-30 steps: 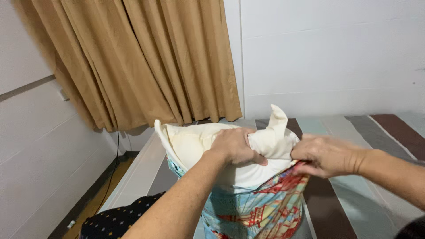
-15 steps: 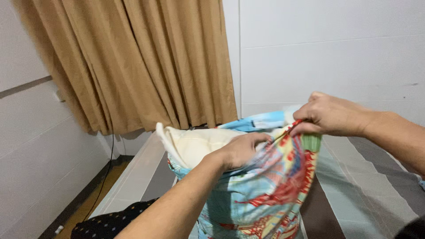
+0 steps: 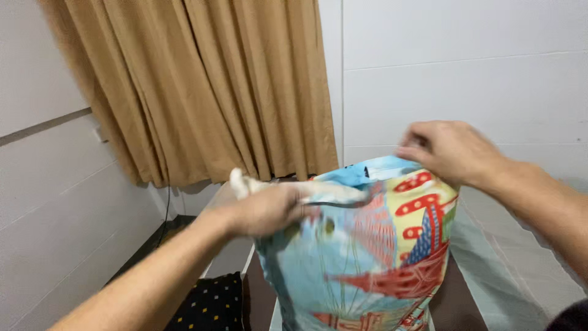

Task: The person inserts a white pillow into a light blue patterned pillowcase on a bed. They align the corners, push the pillow in, and smooth the case before placing the finished pillow on the bed.

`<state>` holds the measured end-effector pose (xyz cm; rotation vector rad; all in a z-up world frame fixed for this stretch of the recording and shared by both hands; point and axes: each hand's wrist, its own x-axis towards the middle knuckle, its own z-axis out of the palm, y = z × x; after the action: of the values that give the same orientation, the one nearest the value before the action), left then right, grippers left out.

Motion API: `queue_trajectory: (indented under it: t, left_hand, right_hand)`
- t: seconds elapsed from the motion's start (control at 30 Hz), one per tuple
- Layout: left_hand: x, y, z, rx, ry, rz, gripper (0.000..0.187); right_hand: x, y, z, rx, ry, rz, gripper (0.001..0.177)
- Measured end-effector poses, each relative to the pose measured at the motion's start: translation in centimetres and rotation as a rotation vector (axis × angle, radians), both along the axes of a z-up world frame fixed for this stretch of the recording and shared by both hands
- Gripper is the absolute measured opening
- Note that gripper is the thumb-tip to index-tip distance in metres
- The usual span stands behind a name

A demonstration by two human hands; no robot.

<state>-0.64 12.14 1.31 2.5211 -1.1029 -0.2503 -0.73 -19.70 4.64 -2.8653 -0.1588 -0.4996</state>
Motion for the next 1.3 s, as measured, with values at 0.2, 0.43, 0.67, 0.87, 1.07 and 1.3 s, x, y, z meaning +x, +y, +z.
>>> queue_trajectory:
  t: [0.2, 0.43, 0.67, 0.87, 1.07, 1.3]
  left_hand:
    - [0.7, -0.3, 2.6, -0.057, -0.192, -0.031, 0.033]
    - [3.0, 5.4, 2.6, 0.631, -0.357, 0.036, 0.054]
    - [5.2, 10.2, 5.4, 0.305, -1.056, -0.222, 0.035]
    - [2.0, 12.8, 6.8, 0.480, -0.840, 0.219, 0.030]
    - [0.9, 10.4, 8.4, 0.233, 0.086, 0.384, 0.042]
    - [4.7, 0.5, 2.9, -0.157, -0.447, 0.327, 0.068]
  right_hand:
    - [0.7, 8.4, -5.0, 0.043, 0.387, 0.308, 0.074]
    - [0.3, 8.3, -5.3, -0.022, 0.404, 0.311, 0.086]
    - [2.0, 7.3, -6.6, -0.202, 0.497, 0.337, 0.062]
    - [3.4, 4.3, -9.3, 0.007, 0.497, 0.327, 0.045]
    - [-1.0, 9.2, -5.9, -0.122, 0.398, 0.173, 0.075]
    - [-3.6, 10.5, -3.6, -0.170, 0.364, 0.139, 0.096]
